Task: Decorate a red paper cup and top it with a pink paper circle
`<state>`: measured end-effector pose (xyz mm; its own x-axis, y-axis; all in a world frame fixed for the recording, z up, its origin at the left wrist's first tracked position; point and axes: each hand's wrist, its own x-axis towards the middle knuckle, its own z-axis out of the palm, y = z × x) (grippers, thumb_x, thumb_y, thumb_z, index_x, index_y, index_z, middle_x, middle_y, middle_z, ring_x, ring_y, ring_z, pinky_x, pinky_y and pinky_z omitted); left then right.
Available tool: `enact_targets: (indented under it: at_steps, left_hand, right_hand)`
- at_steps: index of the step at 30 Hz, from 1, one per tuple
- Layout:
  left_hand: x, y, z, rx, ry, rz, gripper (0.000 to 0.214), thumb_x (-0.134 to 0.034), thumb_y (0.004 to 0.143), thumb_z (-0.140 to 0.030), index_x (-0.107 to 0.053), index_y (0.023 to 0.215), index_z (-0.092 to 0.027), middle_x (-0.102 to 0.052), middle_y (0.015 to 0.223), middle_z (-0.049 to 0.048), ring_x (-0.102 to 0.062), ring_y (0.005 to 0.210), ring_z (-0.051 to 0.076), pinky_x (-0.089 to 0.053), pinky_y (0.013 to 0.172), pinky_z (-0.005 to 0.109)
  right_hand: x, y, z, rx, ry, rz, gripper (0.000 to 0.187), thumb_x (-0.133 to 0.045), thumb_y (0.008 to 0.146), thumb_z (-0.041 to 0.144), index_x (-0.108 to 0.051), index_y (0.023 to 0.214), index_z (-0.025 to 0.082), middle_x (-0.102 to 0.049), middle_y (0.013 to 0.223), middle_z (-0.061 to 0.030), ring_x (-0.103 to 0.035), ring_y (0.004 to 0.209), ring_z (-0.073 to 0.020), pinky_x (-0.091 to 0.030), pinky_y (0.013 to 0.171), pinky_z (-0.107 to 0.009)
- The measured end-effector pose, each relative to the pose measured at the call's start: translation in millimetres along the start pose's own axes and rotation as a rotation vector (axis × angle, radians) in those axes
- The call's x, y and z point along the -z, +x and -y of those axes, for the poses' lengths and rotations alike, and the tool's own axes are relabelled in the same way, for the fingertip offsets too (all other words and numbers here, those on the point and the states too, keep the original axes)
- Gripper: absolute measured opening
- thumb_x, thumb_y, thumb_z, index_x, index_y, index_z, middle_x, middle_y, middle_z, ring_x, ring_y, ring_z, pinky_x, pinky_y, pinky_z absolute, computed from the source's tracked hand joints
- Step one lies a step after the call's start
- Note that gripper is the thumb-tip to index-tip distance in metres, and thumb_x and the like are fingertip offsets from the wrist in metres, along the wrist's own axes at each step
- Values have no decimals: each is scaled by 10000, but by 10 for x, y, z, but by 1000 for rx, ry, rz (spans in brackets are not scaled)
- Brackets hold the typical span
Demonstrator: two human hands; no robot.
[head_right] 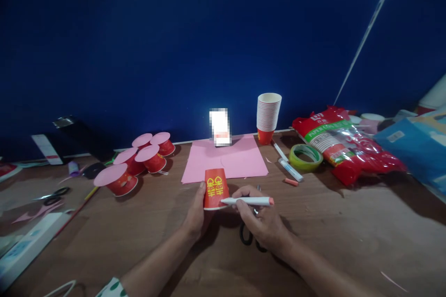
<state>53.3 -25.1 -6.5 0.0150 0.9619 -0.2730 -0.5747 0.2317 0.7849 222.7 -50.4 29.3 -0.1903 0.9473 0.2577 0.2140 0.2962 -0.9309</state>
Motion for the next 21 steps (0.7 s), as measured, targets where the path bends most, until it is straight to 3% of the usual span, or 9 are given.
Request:
enact_targets:
  at_steps: [4, 9, 13, 21]
  left_hand:
    - [-24, -11, -7, 31, -1, 10, 544, -578, 786, -615, -671, 893, -90, -701, 822, 108, -630, 730, 212, -478, 784, 363]
    - [-29, -13, -16, 23, -26, 19, 549, -619, 756, -615, -673, 914, -92, -703, 831, 103, -650, 775, 231, -468, 826, 368]
    - [-1, 2, -3, 36, -45, 17, 542, -641, 737, -617, -678, 917, -107, -706, 837, 93, -659, 819, 242, -459, 853, 362]
    - [11, 17, 9, 34, -13, 27, 528, -602, 773, -611, -669, 907, -105, -697, 837, 89, -645, 777, 217, -466, 832, 358]
  right_hand:
    - [4, -11, -18, 33, -19, 45, 180, -503, 904, 314, -625, 875, 185, -629, 765, -28, -587, 677, -150, -465, 594, -237]
    - [26, -7, -73, -65, 94, -7, 207, -505, 903, 368, -594, 955, 188, -622, 757, -24, -573, 663, -151, -452, 583, -239]
    - [31, 1, -82, -106, 171, 32, 237, -496, 904, 409, -579, 914, 187, -589, 710, -13, -540, 631, -144, -433, 563, -236]
    - [-13, -7, -77, -105, 111, 56, 235, -491, 903, 391, -605, 905, 185, -598, 746, -24, -552, 660, -149, -433, 572, -237]
